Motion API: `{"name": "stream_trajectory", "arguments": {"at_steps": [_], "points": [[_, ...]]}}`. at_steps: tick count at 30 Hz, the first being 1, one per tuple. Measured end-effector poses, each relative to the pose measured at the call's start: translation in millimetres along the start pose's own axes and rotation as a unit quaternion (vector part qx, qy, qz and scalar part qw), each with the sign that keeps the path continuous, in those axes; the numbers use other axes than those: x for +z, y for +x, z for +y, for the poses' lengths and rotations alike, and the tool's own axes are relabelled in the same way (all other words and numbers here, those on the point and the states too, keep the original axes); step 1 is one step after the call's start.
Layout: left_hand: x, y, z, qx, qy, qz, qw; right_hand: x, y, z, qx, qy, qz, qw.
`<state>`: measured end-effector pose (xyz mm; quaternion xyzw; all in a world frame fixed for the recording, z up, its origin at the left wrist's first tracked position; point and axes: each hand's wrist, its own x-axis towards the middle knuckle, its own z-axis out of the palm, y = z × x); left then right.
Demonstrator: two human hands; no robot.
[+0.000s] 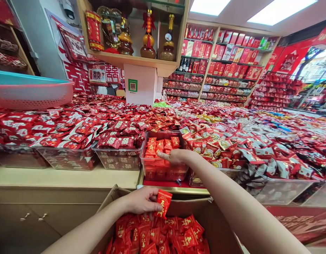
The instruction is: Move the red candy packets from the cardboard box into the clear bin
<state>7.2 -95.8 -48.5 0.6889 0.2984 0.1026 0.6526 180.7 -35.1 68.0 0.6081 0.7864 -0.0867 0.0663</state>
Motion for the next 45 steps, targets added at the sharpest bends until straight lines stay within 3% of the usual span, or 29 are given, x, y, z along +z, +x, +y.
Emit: {"name": "stream_trajectory", "arguments": {"at_steps": [2,5,7,9,11,13,15,18,21,28,32,39,42,45], "points": [[-0.1,0,2,0.010,-0.015,0.018,1.000,-1,-9,-3,-0.022,-0.001,0.037,0.999],[-0.2,1,4,0.033,-0.034,0.053,0.997,5,-36,-11,-0.078,0.033,0.191,0.978],[0.0,3,4,0.052,-0.039,0.073,0.995,18,-57,-16,-0.093,0.086,0.284,0.950],[0.7,4,3,0.059,-0.043,0.085,0.994,39,-71,-18,-0.074,0.159,0.319,0.931],[1.7,6,2,0.064,-0.041,0.088,0.993,64,-76,-18,-0.057,0.241,0.281,0.927],[2.8,7,2,0.079,-0.036,0.092,0.992,87,-72,-15,-0.063,0.337,0.192,0.919],[3.7,8,2,0.096,-0.042,0.101,0.989,103,-64,-12,-0.064,0.431,0.117,0.893],[5.1,9,3,0.096,-0.076,0.106,0.987,113,-54,-8,-0.044,0.530,0.099,0.841],[7.3,9,5,0.082,-0.103,0.120,0.984,114,-53,-8,-0.049,0.555,0.126,0.821],[14.8,10,11,0.114,-0.111,0.173,0.972,111,-60,-13,-0.067,0.494,0.202,0.843],[16.7,8,13,0.079,-0.102,0.127,0.984,103,-65,-17,-0.092,0.401,0.246,0.878],[9.0,3,13,0.042,-0.085,0.085,0.992,104,-67,-18,-0.089,0.400,0.228,0.883],[6.0,4,5,0.005,-0.059,0.044,0.997,89,-66,-11,-0.074,0.431,0.286,0.853],[5.3,5,-1,-0.009,-0.027,0.024,0.999,55,-57,-3,-0.064,0.471,0.365,0.801]]}}
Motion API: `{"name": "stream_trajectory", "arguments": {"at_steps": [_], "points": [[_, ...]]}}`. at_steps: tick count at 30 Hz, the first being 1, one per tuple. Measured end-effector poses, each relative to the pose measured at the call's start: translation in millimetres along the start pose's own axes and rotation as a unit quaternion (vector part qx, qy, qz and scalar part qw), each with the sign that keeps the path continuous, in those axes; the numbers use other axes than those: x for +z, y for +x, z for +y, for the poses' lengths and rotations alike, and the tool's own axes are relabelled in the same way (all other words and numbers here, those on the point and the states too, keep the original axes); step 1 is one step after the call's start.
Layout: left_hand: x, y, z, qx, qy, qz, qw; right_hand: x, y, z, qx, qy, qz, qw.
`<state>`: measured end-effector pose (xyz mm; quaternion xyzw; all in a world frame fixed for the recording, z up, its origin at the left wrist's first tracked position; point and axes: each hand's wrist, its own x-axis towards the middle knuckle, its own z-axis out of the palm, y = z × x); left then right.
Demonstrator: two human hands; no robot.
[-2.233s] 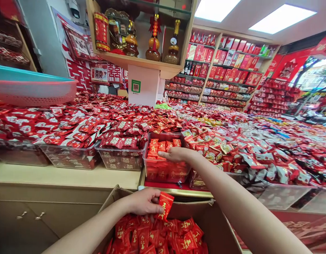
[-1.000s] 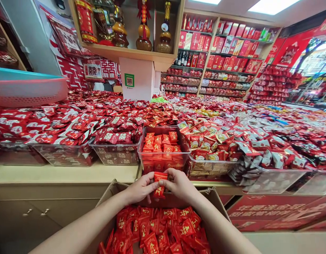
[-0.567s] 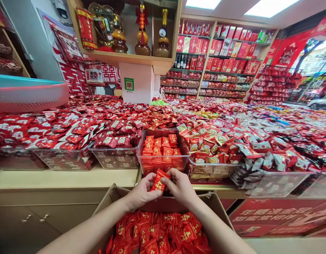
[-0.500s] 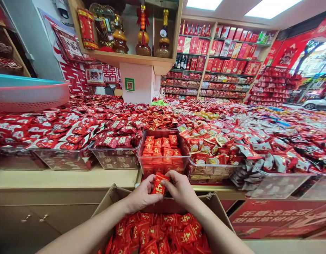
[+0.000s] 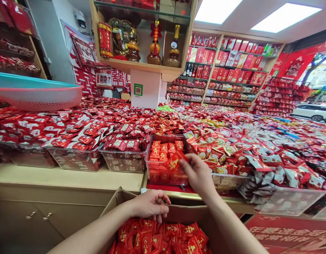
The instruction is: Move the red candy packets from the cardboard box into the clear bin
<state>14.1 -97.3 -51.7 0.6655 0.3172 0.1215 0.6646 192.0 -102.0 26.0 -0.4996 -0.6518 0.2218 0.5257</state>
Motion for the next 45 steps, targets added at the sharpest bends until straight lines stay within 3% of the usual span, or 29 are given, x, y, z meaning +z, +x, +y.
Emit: {"name": "stream_trajectory", "arguments": {"at_steps": [3,6,9,12,24,31,36,39,45], "points": [[0.3,1,-1,0.009,0.002,0.003,1.000,0,37,-12,-0.031,-0.016,-0.017,0.999],[-0.1,1,-1,0.007,-0.008,0.001,1.000,14,65,-12,-0.029,-0.067,-0.119,0.990],[-1.7,2,-4,0.005,-0.028,-0.007,1.000,32,76,-4,0.001,-0.081,-0.229,0.970],[-3.2,4,-7,0.013,-0.043,-0.016,0.999,43,78,1,0.011,-0.104,-0.265,0.958],[-5.2,5,-7,0.013,-0.057,-0.033,0.998,51,84,8,0.027,-0.172,-0.298,0.939],[-4.0,4,-4,0.013,-0.051,-0.026,0.998,48,81,4,0.071,-0.048,-0.353,0.932],[-2.7,3,0,0.011,-0.041,-0.023,0.999,55,83,10,0.149,-0.019,-0.294,0.944],[-2.4,2,1,0.009,-0.038,-0.021,0.999,57,84,18,0.124,-0.012,-0.268,0.955],[-2.1,2,1,0.012,-0.037,-0.022,0.999,54,84,20,0.032,-0.094,-0.226,0.969]]}}
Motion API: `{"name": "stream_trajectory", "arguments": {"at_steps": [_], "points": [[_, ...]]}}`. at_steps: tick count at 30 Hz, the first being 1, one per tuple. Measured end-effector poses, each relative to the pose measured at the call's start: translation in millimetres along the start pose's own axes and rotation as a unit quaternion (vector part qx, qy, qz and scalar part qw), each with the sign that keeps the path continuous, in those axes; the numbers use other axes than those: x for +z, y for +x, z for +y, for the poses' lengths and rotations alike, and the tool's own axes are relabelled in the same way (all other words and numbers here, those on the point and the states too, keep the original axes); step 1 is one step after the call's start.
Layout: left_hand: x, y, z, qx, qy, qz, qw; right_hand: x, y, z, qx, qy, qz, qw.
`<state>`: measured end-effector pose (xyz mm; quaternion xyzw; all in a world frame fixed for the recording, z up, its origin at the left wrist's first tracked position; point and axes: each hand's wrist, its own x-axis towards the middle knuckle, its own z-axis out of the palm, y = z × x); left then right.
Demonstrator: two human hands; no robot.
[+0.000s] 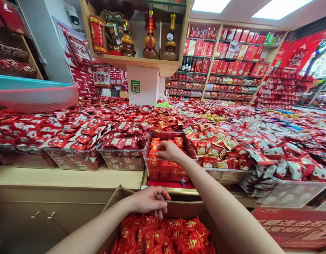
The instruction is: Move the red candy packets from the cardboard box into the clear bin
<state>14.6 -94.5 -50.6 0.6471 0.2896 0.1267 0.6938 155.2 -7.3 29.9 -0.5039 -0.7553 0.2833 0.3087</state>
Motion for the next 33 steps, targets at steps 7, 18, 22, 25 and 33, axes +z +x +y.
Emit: {"name": "stream_trajectory", "arguments": {"at_steps": [7,18,22,25,33], "points": [[-1.2,1,-4,0.005,-0.006,-0.005,1.000,-3,-5,-11,-0.058,-0.094,-0.033,0.993],[-3.0,2,-5,0.014,-0.002,-0.014,1.000,-4,-4,-18,-0.069,-0.138,-0.040,0.987],[-3.6,2,-6,0.011,-0.008,-0.016,1.000,-6,-2,-19,0.040,-0.073,-0.133,0.988],[-3.9,2,-9,0.008,-0.007,-0.013,1.000,-5,-2,-17,0.041,-0.015,-0.158,0.986],[-7.4,-5,1,0.037,-0.096,-0.012,0.995,-24,-39,-27,-0.082,0.187,0.176,0.963]]}}
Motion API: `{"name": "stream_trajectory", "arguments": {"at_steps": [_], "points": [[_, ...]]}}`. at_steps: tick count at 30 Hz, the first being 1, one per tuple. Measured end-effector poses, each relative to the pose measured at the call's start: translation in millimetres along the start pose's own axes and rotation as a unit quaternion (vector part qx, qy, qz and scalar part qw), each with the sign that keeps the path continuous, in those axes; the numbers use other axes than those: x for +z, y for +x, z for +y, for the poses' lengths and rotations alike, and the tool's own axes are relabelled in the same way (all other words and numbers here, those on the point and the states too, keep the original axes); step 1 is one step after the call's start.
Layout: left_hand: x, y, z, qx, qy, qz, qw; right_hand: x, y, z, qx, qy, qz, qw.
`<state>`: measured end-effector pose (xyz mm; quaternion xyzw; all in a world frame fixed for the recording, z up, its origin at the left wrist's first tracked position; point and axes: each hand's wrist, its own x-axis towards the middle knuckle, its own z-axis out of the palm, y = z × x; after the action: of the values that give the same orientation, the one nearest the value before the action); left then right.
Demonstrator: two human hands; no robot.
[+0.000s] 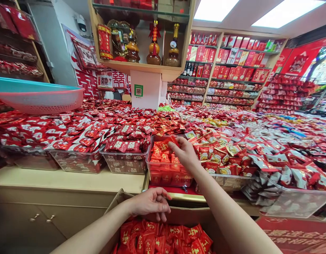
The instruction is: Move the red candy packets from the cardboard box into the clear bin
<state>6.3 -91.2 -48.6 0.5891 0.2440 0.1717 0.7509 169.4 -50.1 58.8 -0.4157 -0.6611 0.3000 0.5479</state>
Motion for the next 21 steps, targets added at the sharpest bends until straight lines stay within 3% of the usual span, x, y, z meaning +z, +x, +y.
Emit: {"name": "stream_trajectory", "arguments": {"at_steps": [1,5,9,11,15,16,19,21], "points": [[-0.2,-2,4,0.023,-0.033,-0.003,0.999,-5,-11,-5,0.019,0.016,-0.005,1.000],[1.2,-8,14,0.104,-0.142,-0.022,0.984,-14,-66,-5,0.080,-0.070,-0.182,0.978],[7.4,-7,11,0.047,-0.058,-0.011,0.997,-9,-96,12,0.055,-0.241,-0.258,0.934],[11.0,-5,7,0.003,-0.014,-0.010,1.000,-9,-90,10,0.043,-0.275,-0.274,0.921],[14.4,0,2,-0.008,0.044,0.013,0.999,-9,-45,-10,-0.028,-0.283,-0.151,0.947],[14.3,1,2,-0.003,0.052,0.018,0.998,-7,-32,-14,-0.033,-0.274,-0.147,0.950],[12.5,4,0,0.005,0.064,0.028,0.998,6,3,-14,0.021,-0.237,-0.249,0.939],[11.1,4,-1,0.007,0.078,0.026,0.997,17,17,-9,0.092,-0.228,-0.344,0.906]]}}
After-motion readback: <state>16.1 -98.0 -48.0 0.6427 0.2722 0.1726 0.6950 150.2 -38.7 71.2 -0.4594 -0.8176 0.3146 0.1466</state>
